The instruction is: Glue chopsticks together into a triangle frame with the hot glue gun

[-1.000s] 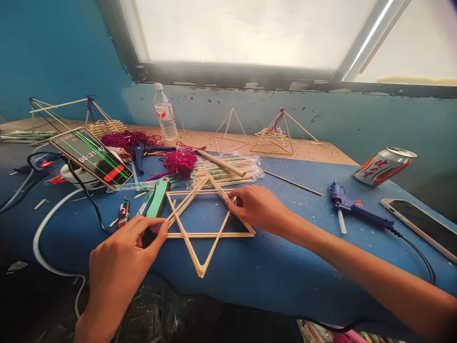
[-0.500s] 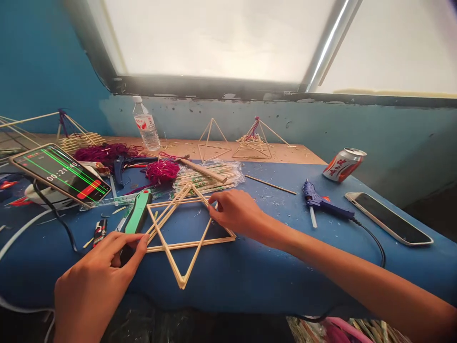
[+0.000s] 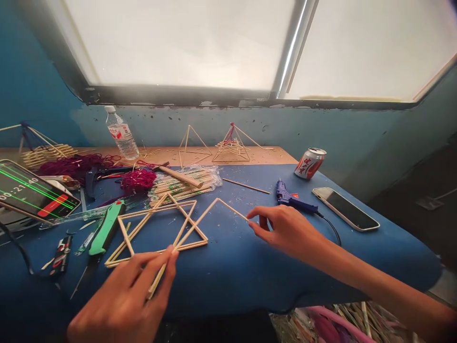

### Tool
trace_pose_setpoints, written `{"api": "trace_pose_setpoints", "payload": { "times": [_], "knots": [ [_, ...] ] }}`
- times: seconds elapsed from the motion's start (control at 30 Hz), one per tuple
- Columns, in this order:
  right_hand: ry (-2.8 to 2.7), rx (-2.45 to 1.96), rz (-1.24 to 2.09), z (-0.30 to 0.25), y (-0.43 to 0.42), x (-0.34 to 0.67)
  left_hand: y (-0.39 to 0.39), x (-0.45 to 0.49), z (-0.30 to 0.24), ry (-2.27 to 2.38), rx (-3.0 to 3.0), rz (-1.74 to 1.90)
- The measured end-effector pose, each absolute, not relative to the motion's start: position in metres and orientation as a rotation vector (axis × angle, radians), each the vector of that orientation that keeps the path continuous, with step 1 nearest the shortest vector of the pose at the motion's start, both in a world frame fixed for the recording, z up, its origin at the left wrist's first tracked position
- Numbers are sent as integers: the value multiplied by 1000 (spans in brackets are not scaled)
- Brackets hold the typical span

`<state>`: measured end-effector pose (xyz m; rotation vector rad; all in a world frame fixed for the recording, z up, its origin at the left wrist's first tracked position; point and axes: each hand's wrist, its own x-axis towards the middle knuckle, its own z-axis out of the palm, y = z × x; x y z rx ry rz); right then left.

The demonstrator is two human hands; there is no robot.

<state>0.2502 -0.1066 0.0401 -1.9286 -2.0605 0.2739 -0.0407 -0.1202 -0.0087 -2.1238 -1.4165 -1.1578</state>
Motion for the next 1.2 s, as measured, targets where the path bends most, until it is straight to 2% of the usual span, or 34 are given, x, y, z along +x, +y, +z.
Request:
{"api": "trace_pose_setpoints", "payload": {
  "times": [0.23,0.5,0.7,0.9,1.2],
  "knots": [
    [-2035,-2053,203,23,-119,283,-123,28,-13,-1266,-2191,-1001],
    [-2220,-1912,47,13,-101,287,-115,33,-23,-1283,-2202,-843],
    [-2259,-1891,96,23,-91,291,-109,30,-30,-1241,-2204,-884],
    [-2117,-1974,-38,41,-40,311,-103,33,-30,-1231,-2238,-946],
    [-2284,-2047,-31,23,10,313,-107,26,-28,-1249,-2257,-1022]
  ]
}}
